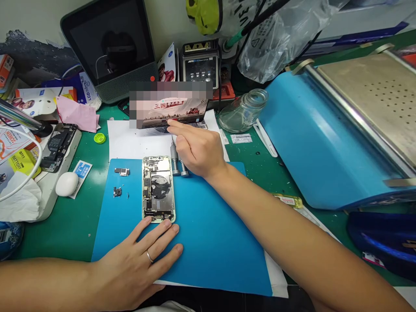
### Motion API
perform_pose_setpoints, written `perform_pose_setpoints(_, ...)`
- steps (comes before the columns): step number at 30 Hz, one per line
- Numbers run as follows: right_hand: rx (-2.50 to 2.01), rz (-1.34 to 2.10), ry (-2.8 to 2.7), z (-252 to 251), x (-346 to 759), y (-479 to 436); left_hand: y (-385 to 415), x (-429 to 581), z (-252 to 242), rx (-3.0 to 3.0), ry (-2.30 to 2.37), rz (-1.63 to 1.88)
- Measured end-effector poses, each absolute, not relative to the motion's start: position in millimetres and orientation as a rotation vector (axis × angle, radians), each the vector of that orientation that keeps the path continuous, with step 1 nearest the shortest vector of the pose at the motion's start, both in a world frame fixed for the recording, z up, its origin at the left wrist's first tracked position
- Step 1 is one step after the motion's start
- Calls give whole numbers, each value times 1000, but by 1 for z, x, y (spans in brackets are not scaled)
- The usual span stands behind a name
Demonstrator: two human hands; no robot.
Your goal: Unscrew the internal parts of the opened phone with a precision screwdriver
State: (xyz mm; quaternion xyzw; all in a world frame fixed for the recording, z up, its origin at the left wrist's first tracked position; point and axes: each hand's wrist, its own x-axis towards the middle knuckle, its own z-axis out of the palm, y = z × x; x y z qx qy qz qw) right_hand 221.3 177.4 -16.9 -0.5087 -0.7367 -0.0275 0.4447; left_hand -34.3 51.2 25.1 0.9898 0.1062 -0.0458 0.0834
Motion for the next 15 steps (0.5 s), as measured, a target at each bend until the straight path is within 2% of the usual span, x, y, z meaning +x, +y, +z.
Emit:
perform_pose_setpoints(10, -1224, -80, -1817, -18, 225, 180, 52, -34, 25, 2953, 321, -125)
perform_pose_setpoints(15, -1154, -177, -1935, 6, 210, 154, 50, -33, 25, 2957, 315, -143)
